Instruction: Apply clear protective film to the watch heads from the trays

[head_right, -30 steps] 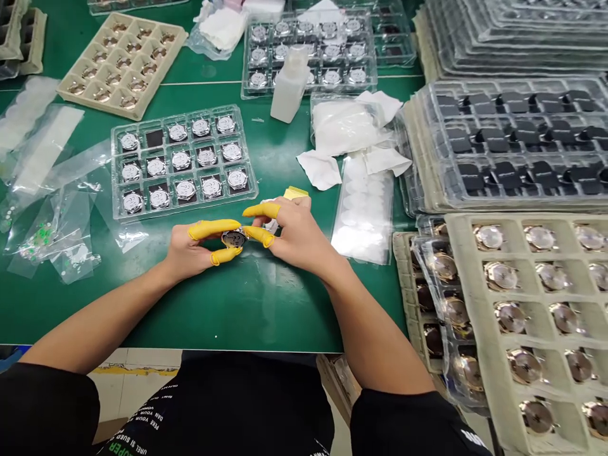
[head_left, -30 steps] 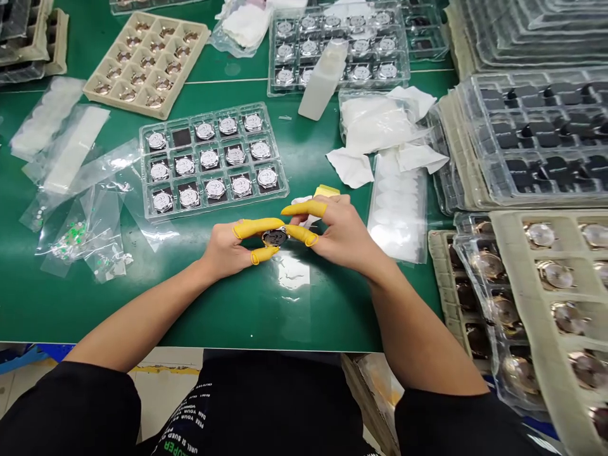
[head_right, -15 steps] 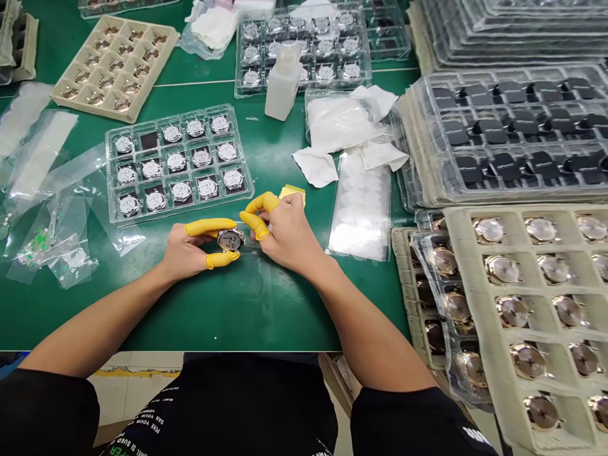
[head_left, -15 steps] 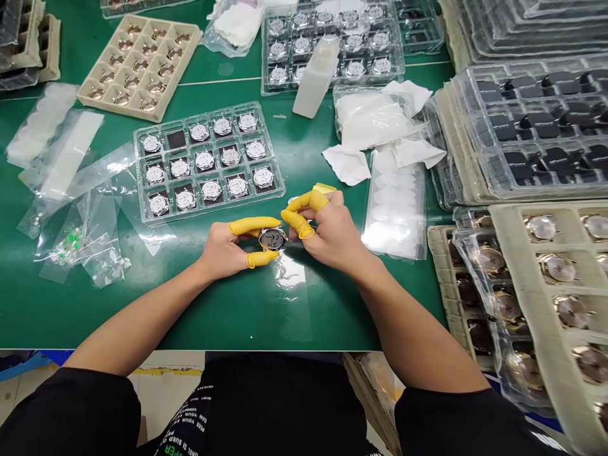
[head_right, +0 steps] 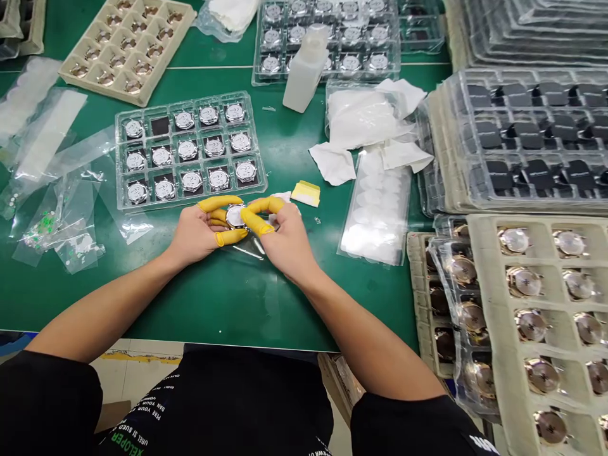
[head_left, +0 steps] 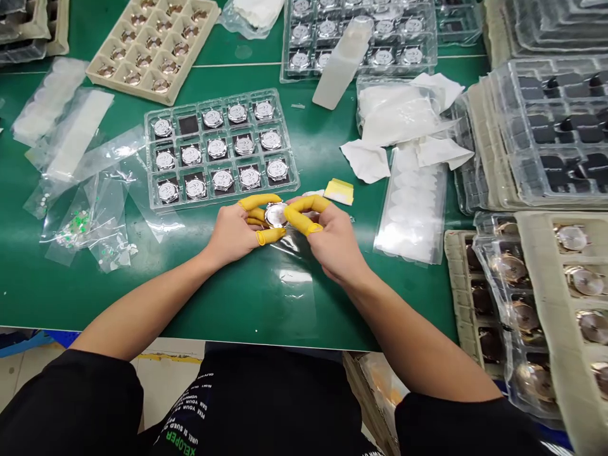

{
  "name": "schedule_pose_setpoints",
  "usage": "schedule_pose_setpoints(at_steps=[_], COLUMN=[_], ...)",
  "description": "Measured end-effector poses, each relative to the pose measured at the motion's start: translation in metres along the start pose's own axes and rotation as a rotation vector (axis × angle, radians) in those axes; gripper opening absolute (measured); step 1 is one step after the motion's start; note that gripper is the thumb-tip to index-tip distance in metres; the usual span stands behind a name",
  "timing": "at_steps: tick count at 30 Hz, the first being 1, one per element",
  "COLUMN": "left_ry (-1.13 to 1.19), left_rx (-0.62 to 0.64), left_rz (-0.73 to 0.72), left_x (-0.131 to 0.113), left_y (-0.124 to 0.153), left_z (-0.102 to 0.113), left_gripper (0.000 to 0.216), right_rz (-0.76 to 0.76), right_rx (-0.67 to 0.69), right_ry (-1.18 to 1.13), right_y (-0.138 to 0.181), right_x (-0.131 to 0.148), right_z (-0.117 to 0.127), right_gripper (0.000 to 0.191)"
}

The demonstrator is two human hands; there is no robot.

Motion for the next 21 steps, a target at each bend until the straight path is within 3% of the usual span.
schedule_pose_setpoints(at_steps=[5, 21], left_ry=[0.000, 0.023], left_rx=[0.023, 0.023], left_rz=[-0.016, 0.014], left_x=[0.0007, 0.0011], left_y=[0.0016, 0.0009], left_z=[-0.0021, -0.0037], left_gripper=[0.066, 0.067], right_rz=[-0.142, -0.125], right_rx=[0.030, -0.016], right_ry=[-0.059, -0.001], right_y=[0.0024, 0.0066], right_x=[-0.0143, -0.0149], right_z=[-0.0092, -0.0087], right_gripper=[0.022, 0.026])
Point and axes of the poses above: each hand's wrist, its own y-axis away from the middle knuckle, its own z-axis out of the back of the hand, x = y × z, the point moved 9 cm from there along -y, towards the middle knuckle, and after that the axes turned 1 degree about y, right-handed, at the moved point
